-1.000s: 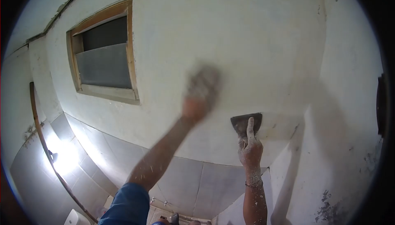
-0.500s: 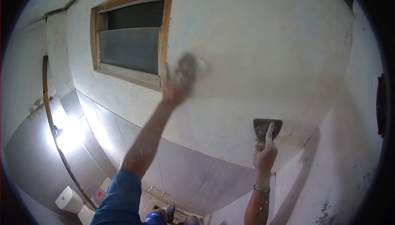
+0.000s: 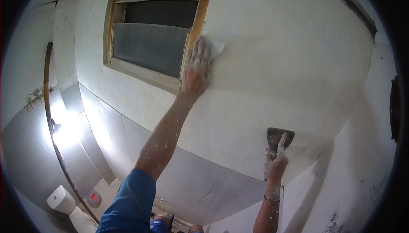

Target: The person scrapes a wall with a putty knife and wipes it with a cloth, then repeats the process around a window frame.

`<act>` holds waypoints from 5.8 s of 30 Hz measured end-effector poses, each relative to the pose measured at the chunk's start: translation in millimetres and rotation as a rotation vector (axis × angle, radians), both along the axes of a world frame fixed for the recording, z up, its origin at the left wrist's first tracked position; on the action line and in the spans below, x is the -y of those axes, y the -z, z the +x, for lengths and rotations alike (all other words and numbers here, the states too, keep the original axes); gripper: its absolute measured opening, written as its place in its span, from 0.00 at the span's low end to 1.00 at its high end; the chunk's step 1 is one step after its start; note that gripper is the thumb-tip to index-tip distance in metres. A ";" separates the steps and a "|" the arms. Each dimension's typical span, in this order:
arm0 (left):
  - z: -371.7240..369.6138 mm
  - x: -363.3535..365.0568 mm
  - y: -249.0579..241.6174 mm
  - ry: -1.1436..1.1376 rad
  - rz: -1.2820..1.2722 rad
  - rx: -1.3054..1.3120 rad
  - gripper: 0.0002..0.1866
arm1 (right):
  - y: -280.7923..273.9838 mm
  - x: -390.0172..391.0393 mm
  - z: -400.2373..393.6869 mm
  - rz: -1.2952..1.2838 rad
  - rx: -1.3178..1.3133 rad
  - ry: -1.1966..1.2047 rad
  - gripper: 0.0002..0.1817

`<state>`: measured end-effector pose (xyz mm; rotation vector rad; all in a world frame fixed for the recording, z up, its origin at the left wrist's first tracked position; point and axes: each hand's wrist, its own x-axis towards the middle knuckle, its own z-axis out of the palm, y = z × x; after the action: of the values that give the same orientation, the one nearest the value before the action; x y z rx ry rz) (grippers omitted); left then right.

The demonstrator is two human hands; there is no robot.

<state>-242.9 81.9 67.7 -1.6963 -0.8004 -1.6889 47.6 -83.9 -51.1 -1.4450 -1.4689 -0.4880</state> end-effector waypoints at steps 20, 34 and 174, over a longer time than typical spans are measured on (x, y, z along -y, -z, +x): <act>-18.5 12.6 121.5 0.063 -0.209 0.120 0.28 | -145.5 -78.1 -117.0 -0.170 1.135 0.143 0.38; -52.0 -25.9 140.0 0.160 0.040 0.109 0.14 | -123.8 -75.4 -174.6 -0.105 1.331 0.208 0.19; -58.0 -21.8 130.6 0.231 0.006 0.224 0.08 | -138.2 -127.2 -210.9 0.554 1.316 0.144 0.21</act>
<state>-300.9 103.7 -62.9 -1.6668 -0.7192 -2.0645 -163.3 43.3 87.1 -0.6998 -1.9062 -2.0078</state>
